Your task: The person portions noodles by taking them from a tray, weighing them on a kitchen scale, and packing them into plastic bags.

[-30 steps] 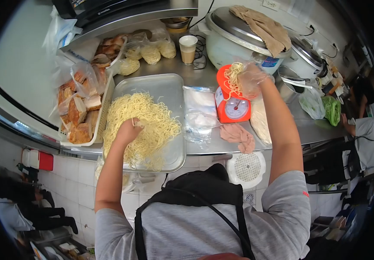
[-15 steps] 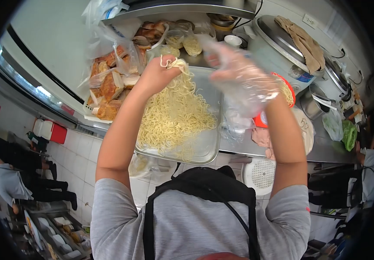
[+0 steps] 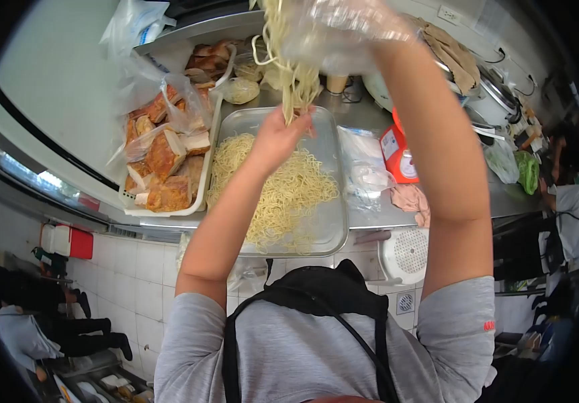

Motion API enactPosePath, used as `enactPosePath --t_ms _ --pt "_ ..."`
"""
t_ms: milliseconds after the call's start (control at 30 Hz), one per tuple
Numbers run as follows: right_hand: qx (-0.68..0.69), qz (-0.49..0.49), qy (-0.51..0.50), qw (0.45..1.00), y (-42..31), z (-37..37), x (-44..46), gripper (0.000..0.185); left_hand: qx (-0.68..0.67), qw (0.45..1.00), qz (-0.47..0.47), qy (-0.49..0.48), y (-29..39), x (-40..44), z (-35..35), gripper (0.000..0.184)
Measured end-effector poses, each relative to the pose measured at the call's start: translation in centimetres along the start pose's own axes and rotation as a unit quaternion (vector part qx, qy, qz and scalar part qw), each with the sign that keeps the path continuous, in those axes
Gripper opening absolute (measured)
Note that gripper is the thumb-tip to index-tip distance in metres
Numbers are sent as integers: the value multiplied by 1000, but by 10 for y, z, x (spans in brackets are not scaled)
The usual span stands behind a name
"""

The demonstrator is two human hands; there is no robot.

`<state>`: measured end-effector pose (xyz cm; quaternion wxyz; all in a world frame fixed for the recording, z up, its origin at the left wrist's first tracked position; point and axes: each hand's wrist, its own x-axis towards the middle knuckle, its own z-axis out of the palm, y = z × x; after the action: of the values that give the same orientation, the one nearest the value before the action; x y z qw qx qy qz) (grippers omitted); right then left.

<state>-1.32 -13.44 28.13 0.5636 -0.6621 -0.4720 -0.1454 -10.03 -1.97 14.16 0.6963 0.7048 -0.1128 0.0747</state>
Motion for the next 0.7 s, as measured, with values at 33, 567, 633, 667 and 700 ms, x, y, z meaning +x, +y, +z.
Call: enactPosePath --t_ms 33,567,633,667,700 --pt "-7 0 8 1000 -7 -11 6 18 -15 999 -22 -17 -15 -2 1 25" --pt "-146 -51 111 982 -43 -225 15 11 20 951 -232 205 -175 -44 -22 9" --pt "-208 -59 73 974 -25 -248 5 11 35 949 -232 211 -181 -43 -19 10" --pt "-316 -117 12 941 -13 -251 -6 11 41 947 -235 217 -181 -42 -18 10" --pt "-561 -259 37 785 3 -250 -19 9 49 944 -237 223 -181 -42 -16 10"
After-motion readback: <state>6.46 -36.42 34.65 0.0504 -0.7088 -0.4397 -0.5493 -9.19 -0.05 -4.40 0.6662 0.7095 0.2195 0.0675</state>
